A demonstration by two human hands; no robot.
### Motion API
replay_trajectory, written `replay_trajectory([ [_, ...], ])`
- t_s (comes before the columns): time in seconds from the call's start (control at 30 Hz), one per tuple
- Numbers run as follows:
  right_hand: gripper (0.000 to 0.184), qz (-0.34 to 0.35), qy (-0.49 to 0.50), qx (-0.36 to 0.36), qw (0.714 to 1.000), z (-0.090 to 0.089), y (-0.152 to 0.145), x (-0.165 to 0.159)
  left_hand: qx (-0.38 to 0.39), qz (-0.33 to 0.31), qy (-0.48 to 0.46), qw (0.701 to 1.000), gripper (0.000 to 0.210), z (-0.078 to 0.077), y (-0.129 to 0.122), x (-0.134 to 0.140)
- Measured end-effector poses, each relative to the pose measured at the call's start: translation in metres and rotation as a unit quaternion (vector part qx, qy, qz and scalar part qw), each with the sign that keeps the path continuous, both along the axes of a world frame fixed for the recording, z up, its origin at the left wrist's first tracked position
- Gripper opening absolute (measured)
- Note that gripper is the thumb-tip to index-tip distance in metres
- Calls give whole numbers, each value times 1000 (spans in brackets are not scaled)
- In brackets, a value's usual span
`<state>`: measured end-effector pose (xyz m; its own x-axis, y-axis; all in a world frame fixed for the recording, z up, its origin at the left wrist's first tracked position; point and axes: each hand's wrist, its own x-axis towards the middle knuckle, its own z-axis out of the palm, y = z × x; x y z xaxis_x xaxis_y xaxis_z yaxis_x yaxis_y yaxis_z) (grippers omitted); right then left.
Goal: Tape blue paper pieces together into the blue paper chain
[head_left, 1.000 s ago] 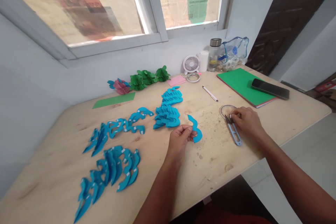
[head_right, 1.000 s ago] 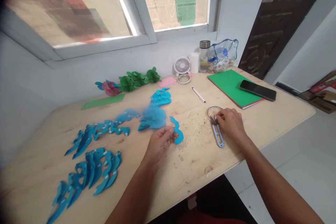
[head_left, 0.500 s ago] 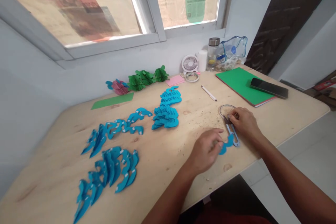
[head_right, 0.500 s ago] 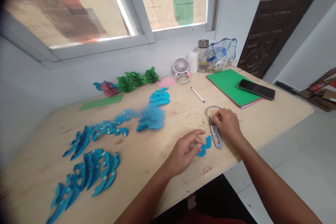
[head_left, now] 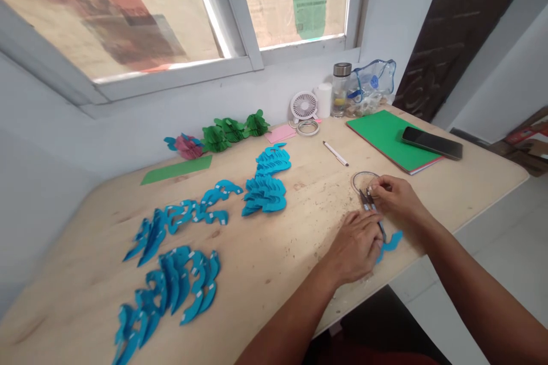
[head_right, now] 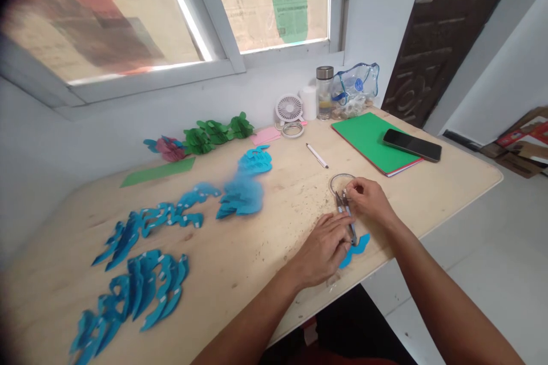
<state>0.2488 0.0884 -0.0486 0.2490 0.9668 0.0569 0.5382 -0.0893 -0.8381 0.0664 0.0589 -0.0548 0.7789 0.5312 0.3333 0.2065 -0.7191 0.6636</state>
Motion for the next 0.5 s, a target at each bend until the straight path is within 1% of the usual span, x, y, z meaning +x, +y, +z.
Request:
replay_trajectory([
  [0.1, 23, -14, 50, 2, 999, 11, -4, -3, -32, 2, -40, 999, 13, -1, 0, 1],
  [0.13, 25, -16, 64, 4, 998, 16, -5, -6, -59, 7, -67, 996, 13, -1, 0, 1],
  [0.17, 26, -16, 77, 5, 997, 21, -7, -9, -102, 14, -100, 990, 13, -1, 0, 0],
  [0.2, 28, -13, 90, 7, 996, 26, -9, -12, -164, 29, -141, 976, 11, 0, 1, -1],
  [0.23, 28, -10, 106, 9, 994, 30, -11, -16, -235, 53, -181, 954, 9, 2, 2, -3],
  [0.3, 27, -7, 154, 12, 988, 36, -13, -24, -356, 113, -243, 895, 8, 5, 5, -10],
  [0.33, 25, -7, 180, 12, 984, 37, -14, -29, -388, 145, -260, 872, 10, 7, 7, -14],
  [0.37, 24, -8, 204, 10, 979, 38, -14, -33, -401, 175, -272, 857, 13, 9, 9, -18],
  [0.4, 22, -6, 224, 6, 974, 39, -14, -38, -402, 200, -279, 849, 14, 10, 11, -23],
  [0.5, 21, 11, 262, -6, 965, 37, -14, -54, -403, 248, -293, 831, 16, 11, 15, -36],
])
